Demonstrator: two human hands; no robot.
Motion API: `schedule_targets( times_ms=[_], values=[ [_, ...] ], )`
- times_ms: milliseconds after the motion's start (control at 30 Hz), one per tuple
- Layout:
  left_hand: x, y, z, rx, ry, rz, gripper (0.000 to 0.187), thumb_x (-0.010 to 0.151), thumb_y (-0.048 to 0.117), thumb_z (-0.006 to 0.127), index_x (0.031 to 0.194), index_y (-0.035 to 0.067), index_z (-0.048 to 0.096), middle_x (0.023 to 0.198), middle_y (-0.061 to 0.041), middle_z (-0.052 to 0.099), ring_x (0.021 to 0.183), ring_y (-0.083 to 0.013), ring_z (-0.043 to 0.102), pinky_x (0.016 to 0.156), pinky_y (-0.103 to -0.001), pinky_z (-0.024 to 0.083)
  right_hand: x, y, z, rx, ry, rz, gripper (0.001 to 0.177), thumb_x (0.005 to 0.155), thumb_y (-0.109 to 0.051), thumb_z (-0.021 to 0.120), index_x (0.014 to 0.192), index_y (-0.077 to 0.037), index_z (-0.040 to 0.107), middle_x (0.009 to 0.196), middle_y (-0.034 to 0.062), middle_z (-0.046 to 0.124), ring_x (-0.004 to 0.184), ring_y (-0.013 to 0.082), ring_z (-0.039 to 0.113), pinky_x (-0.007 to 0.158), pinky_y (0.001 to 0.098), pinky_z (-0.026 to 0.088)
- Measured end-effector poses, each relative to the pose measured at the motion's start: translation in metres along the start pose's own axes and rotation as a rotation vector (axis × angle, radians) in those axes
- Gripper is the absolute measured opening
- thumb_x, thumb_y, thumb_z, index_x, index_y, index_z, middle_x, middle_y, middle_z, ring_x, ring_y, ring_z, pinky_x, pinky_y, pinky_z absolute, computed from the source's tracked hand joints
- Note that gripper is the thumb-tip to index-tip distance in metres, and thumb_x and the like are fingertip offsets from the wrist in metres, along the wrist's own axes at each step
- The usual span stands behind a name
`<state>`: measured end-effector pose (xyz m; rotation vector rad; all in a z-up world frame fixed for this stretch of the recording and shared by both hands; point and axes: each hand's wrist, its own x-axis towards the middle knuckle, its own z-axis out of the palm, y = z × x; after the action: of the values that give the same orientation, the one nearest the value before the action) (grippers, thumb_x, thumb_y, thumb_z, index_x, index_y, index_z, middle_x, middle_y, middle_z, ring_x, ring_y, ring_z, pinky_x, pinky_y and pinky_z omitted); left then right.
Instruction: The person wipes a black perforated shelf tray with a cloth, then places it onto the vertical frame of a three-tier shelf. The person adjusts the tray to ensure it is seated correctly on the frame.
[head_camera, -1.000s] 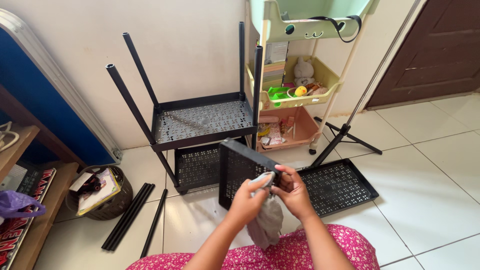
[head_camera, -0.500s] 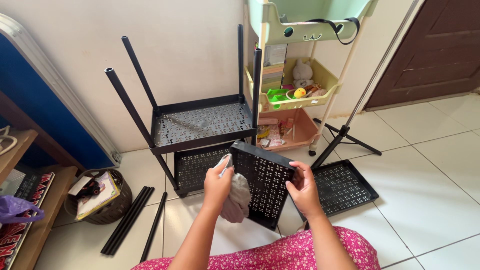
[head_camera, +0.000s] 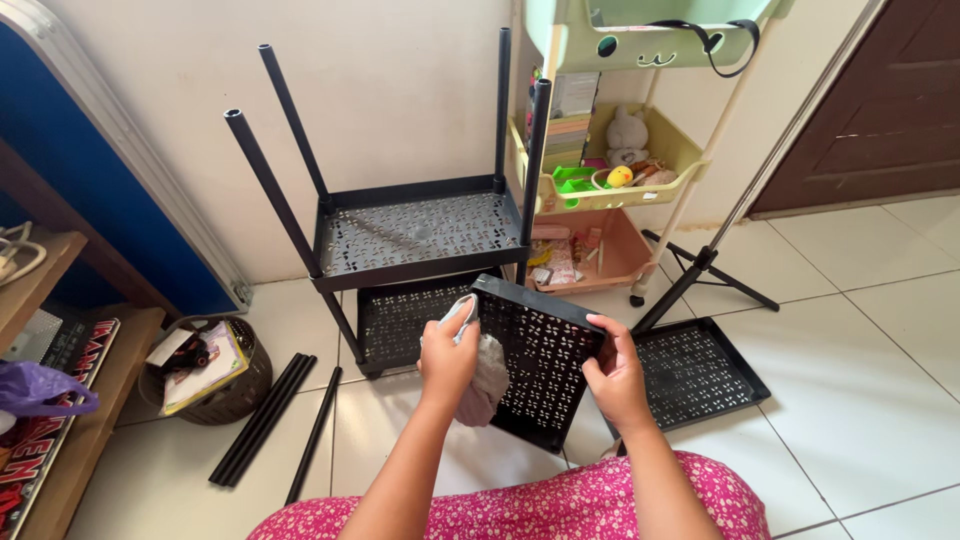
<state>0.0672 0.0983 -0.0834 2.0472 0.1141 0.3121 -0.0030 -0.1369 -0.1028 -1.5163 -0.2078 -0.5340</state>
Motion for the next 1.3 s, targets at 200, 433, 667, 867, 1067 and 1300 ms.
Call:
schedule_targets(
  times_ms=[200,433,667,867,1067,1300],
  values=[
    [0.001,0.009,-0.005,0.012,0.008,0.042,0.038,0.087,0.034,0.068,0.124,0.036,0.075,0.105,-0.007,0.064,0.099,-0.0258,0.066,0.091,-0.04,0.049,0.002,0.015,-0.002,0.118,-0.027,0.041,0.062,0.079,0.021,0.048,0.131,-0.012,0.053,0.113,0.0019,0.059,0.102,0.0109,0.057,0.092,0.0242,0.046],
    [0.025,-0.023,0.006,-1.031,-0.365,-0.331,0.039,0.086,0.015,0.07,0.121,0.001,0.076,0.101,-0.007,0.072,0.09,-0.0185,0.067,0.084,-0.035,0.052,0.008,0.019,-0.008,0.156,-0.126,0.156,0.06,0.077,0.021,0.043,0.124,-0.015,0.053,0.107,0.0008,0.059,0.099,0.0102,0.057,0.09,0.0244,0.046],
    [0.018,0.004,-0.01,0.013,-0.03,0.159,0.039,0.083,0.019,0.072,0.121,0.026,0.077,0.094,-0.006,0.063,0.091,-0.023,0.064,0.086,-0.043,0.048,0.007,0.016,-0.01,0.14,-0.146,0.169,0.061,0.075,0.022,0.043,0.123,-0.015,0.053,0.105,-0.0002,0.057,0.098,0.0094,0.055,0.089,0.0244,0.044],
    [-0.002,0.03,-0.037,0.996,0.318,0.809,0.027,0.088,0.022,0.068,0.113,0.025,0.078,0.098,-0.004,0.058,0.099,-0.0248,0.058,0.094,-0.056,0.037,0.008,0.008,-0.003,0.143,-0.173,0.195,0.059,0.076,0.021,0.041,0.12,-0.016,0.053,0.105,0.0,0.059,0.098,0.0095,0.057,0.088,0.0244,0.046],
    [0.001,0.024,-0.035,0.812,0.267,0.709,0.037,0.079,0.019,0.071,0.115,0.024,0.078,0.105,-0.007,0.061,0.102,-0.0255,0.058,0.091,-0.055,0.037,0.004,0.009,-0.002,0.148,-0.163,0.18,0.059,0.077,0.021,0.042,0.121,-0.016,0.052,0.105,-0.0004,0.057,0.096,0.0092,0.055,0.087,0.0237,0.045],
    [0.018,-0.008,0.0,-0.856,-0.298,-0.168,0.045,0.089,0.007,0.064,0.134,0.007,0.068,0.107,-0.008,0.071,0.096,-0.0203,0.066,0.089,-0.036,0.052,0.0,0.008,-0.005,0.2,-0.171,0.193,0.06,0.077,0.021,0.042,0.123,-0.016,0.052,0.107,0.0009,0.058,0.098,0.0101,0.056,0.088,0.0246,0.046]
  ],
)
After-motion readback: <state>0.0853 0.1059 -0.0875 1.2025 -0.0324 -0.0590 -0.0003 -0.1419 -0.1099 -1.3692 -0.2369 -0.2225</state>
